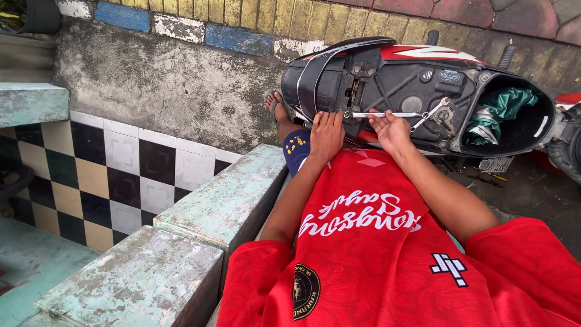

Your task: Using a wrench to loosen bolts on the rear frame of a motorcycle

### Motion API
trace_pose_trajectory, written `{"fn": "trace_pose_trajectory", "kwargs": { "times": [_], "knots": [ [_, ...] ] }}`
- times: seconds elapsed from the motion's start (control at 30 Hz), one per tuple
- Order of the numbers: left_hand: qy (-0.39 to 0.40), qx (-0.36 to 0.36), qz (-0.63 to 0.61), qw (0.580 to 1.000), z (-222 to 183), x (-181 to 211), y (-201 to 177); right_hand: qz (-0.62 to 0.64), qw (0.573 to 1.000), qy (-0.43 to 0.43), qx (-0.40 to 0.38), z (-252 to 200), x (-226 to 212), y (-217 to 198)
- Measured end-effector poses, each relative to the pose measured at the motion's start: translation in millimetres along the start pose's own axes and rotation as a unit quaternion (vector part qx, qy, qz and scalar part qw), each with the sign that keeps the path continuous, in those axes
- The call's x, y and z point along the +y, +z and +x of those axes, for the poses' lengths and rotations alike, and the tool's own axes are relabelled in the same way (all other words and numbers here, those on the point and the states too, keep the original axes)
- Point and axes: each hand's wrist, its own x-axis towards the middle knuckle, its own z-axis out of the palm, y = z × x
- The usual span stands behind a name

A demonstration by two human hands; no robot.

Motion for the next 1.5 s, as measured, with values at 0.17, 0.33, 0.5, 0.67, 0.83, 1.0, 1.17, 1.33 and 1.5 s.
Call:
{"fn": "trace_pose_trajectory", "kwargs": {
  "times": [0.17, 0.33, 0.5, 0.67, 0.83, 1.0, 1.17, 1.33, 1.5],
  "knots": [
    [-0.002, -0.003, 0.0, 1.0, 0, 0, -1, -0.069, 0.996, -0.041, -0.033, -5, -11, 20],
    [0.005, 0.004, -0.004, 1.0, 3, -1, -1, -0.157, 0.985, -0.048, -0.062, 20, -28, 36],
    [0.001, -0.008, -0.013, 1.0, 0, -1, 0, -0.339, 0.93, -0.093, -0.11, 46, -40, 76],
    [-0.002, -0.025, -0.012, 1.0, 0, -1, 0, -0.514, 0.817, -0.207, -0.158, 51, -16, 136],
    [-0.002, -0.022, -0.023, 0.999, 1, -2, -2, -0.65, 0.705, -0.256, -0.121, 38, -5, 155],
    [0.0, -0.022, -0.027, 0.999, -1, -2, 2, -0.533, 0.788, -0.269, -0.151, 30, -4, 148],
    [-0.003, -0.027, -0.014, 1.0, -4, -3, 8, -0.36, 0.898, -0.236, -0.088, 31, -11, 125],
    [0.002, -0.029, -0.012, 1.0, -6, -4, 14, -0.178, 0.97, -0.161, -0.03, 21, -42, 96],
    [0.0, -0.015, -0.012, 1.0, -4, -3, 12, -0.077, 0.995, -0.055, 0.011, 23, -51, 52]
  ]
}}
